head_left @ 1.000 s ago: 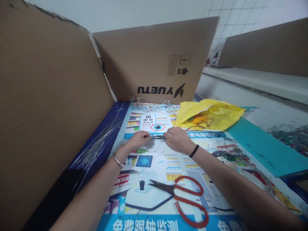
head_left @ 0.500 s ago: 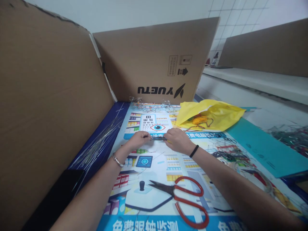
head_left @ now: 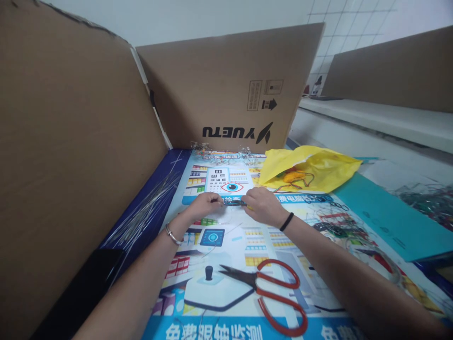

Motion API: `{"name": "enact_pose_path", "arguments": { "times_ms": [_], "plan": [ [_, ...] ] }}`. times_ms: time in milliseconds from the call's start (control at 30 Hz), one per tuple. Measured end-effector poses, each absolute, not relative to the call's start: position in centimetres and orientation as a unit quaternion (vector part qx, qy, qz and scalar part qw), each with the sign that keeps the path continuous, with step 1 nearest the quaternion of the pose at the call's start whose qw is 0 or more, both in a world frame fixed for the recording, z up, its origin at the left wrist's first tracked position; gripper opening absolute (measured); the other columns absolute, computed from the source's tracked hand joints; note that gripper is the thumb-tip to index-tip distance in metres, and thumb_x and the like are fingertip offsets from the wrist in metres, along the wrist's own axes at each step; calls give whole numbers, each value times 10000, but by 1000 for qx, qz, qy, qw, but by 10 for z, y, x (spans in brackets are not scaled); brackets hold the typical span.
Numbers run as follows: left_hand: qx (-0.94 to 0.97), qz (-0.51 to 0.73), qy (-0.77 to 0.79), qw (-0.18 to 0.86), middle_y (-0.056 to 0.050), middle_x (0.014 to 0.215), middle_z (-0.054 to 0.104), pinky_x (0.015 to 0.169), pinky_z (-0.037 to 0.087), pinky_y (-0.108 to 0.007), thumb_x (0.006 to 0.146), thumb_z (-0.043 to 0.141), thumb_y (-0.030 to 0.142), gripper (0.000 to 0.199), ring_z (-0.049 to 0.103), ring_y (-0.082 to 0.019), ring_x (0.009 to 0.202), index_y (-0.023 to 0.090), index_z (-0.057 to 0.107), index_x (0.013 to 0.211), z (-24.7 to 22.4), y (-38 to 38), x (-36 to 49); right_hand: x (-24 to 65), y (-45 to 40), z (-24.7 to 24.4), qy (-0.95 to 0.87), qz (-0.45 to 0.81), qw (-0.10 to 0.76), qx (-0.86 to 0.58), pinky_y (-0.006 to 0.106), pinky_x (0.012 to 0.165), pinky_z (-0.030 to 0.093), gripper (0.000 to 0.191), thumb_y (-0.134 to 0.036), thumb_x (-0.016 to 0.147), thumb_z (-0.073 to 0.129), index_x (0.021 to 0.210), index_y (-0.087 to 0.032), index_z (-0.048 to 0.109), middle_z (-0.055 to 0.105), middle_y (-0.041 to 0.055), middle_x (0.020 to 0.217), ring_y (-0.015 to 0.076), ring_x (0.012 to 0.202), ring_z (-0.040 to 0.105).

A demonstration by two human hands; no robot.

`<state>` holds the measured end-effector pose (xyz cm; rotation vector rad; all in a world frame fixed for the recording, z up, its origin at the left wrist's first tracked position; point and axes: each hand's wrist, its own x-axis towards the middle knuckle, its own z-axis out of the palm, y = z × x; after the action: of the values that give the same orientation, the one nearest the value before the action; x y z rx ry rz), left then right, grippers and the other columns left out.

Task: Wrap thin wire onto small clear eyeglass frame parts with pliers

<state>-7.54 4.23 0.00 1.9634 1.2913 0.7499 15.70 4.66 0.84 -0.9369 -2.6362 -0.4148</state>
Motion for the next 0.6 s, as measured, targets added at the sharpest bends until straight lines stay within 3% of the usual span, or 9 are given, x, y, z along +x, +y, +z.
{"name": "enact_pose_path", "arguments": {
  "times_ms": [600],
  "plan": [
    [776, 292, 471, 300, 0, 729, 617, 677, 404, -231, 708, 463, 198, 149, 547, -134, 711, 155, 606, 702, -6, 45, -78, 155, 45, 9, -900, -228, 158, -335, 307, 637, 210, 144, -231, 791, 460, 764, -157, 581, 538, 61, 725, 171, 705, 404]
  ]
}}
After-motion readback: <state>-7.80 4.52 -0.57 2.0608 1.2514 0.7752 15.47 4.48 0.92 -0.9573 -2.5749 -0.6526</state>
